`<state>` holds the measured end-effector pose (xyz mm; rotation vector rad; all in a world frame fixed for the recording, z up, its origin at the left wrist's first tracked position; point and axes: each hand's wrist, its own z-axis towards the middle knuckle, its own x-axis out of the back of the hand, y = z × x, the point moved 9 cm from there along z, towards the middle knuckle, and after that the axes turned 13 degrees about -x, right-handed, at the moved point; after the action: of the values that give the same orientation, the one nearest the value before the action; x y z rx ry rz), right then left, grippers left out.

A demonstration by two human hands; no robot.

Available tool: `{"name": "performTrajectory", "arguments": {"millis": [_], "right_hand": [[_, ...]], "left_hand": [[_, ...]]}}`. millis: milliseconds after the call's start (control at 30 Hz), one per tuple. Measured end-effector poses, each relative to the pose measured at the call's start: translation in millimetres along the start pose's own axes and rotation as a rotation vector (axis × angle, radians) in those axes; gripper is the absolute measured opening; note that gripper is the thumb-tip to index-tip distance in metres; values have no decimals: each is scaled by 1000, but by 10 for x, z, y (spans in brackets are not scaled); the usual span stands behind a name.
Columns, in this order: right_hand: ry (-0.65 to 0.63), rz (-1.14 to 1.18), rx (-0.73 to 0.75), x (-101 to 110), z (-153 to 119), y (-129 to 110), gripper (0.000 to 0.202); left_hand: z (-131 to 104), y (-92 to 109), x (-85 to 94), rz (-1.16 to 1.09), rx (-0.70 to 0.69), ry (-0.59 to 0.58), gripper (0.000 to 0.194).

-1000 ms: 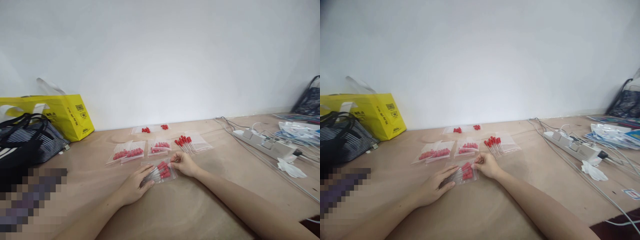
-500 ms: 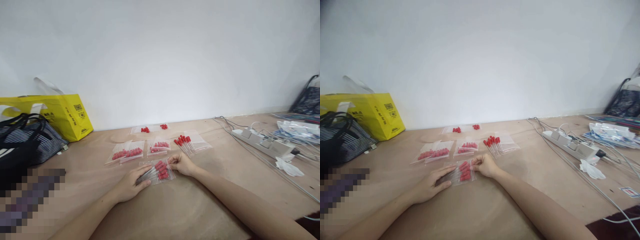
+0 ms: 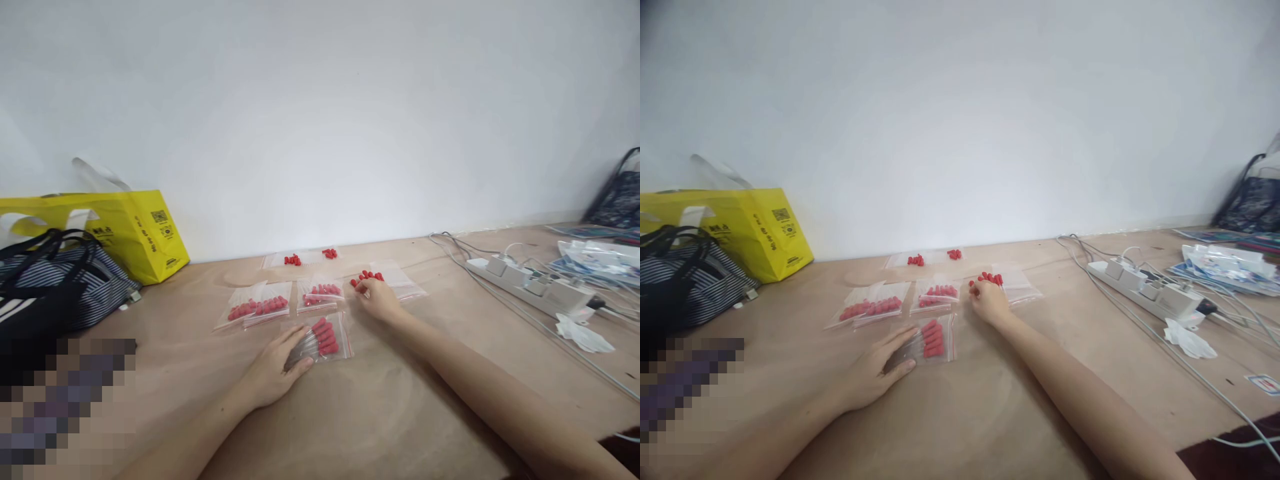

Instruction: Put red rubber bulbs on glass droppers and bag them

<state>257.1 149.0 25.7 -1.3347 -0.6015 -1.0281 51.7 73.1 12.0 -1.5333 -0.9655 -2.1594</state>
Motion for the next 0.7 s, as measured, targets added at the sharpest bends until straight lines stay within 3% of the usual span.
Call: {"name": "performTrajectory", "arguments": {"millis": [233,500,700], "right_hand": [[47,-209,-155,-229,303,-146,25],[92,-307,-240,-308,436,-141,29],[120,-325,-208,-297,408,-175,27]], "left_hand": [[-37,-5,71,3,-28,105,45],[-83,6,103,-28,-61,33,40],[-80,-18,63,-21,-29,9,42]]}}
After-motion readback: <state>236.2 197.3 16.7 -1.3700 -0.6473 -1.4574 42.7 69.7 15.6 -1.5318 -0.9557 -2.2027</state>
